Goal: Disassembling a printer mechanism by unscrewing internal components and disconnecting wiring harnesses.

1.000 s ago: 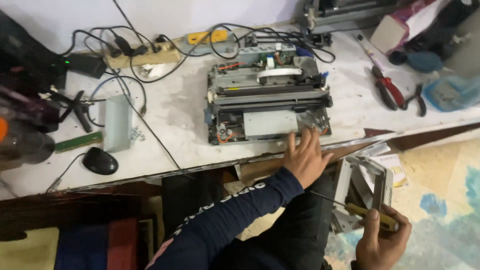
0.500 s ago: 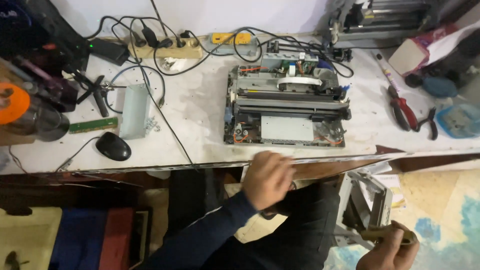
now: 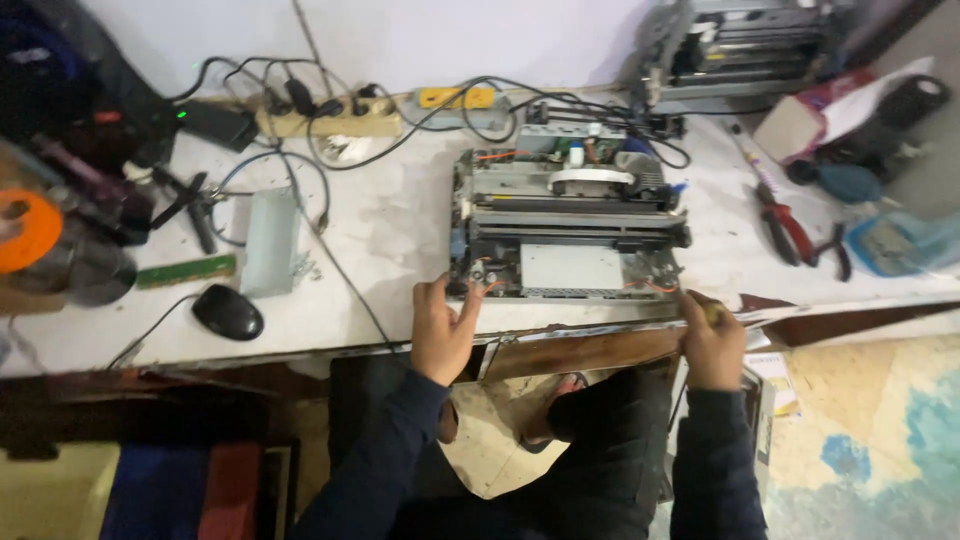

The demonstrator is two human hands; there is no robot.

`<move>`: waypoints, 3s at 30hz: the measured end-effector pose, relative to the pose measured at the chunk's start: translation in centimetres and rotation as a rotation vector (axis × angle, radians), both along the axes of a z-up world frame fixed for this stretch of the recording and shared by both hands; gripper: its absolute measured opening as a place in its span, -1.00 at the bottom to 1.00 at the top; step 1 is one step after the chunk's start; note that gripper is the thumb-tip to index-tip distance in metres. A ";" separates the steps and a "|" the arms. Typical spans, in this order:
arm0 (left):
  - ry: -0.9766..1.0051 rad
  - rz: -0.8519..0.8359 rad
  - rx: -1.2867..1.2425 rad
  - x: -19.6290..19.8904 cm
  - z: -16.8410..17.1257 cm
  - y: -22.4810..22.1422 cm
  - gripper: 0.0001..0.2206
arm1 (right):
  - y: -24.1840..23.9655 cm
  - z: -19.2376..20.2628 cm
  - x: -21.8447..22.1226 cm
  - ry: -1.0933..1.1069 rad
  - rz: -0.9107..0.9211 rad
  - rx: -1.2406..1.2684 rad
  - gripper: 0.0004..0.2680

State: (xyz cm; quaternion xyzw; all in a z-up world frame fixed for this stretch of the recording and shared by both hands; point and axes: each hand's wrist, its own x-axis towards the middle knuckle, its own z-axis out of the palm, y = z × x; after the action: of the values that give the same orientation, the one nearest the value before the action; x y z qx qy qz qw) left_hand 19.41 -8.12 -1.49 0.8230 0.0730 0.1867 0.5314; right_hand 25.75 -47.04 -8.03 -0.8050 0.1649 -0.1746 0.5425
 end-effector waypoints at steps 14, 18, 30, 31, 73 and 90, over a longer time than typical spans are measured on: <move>0.209 -0.002 -0.056 1.7 2.1 3.4 -0.40 | 5.8 4.4 -7.5 0.367 0.117 0.154 -0.81; 0.189 -0.069 -0.117 3.4 -0.5 5.9 -0.47 | 7.7 3.4 -9.8 0.225 0.165 0.481 -0.89; 0.487 0.028 -0.419 -3.5 3.6 1.1 -0.23 | 3.5 7.5 -6.7 0.178 0.152 0.318 -0.93; 0.491 0.037 -0.422 -4.4 4.3 0.5 -0.23 | 3.9 8.7 -6.5 0.186 0.159 0.317 -0.93; 0.087 -0.307 0.028 8.6 -1.6 4.8 -0.68 | 14.4 7.3 -16.8 0.197 0.420 0.831 -0.28; 0.065 -0.196 0.072 7.7 -2.0 4.3 -0.54 | 14.2 8.2 -16.6 0.323 0.482 0.680 -0.23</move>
State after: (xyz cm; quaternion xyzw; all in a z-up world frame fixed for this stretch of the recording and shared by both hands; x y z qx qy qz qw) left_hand 27.13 -3.79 -3.53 0.8505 0.0026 0.1095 0.5145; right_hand 9.14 -32.79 0.20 -0.6134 0.1033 0.1488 0.7687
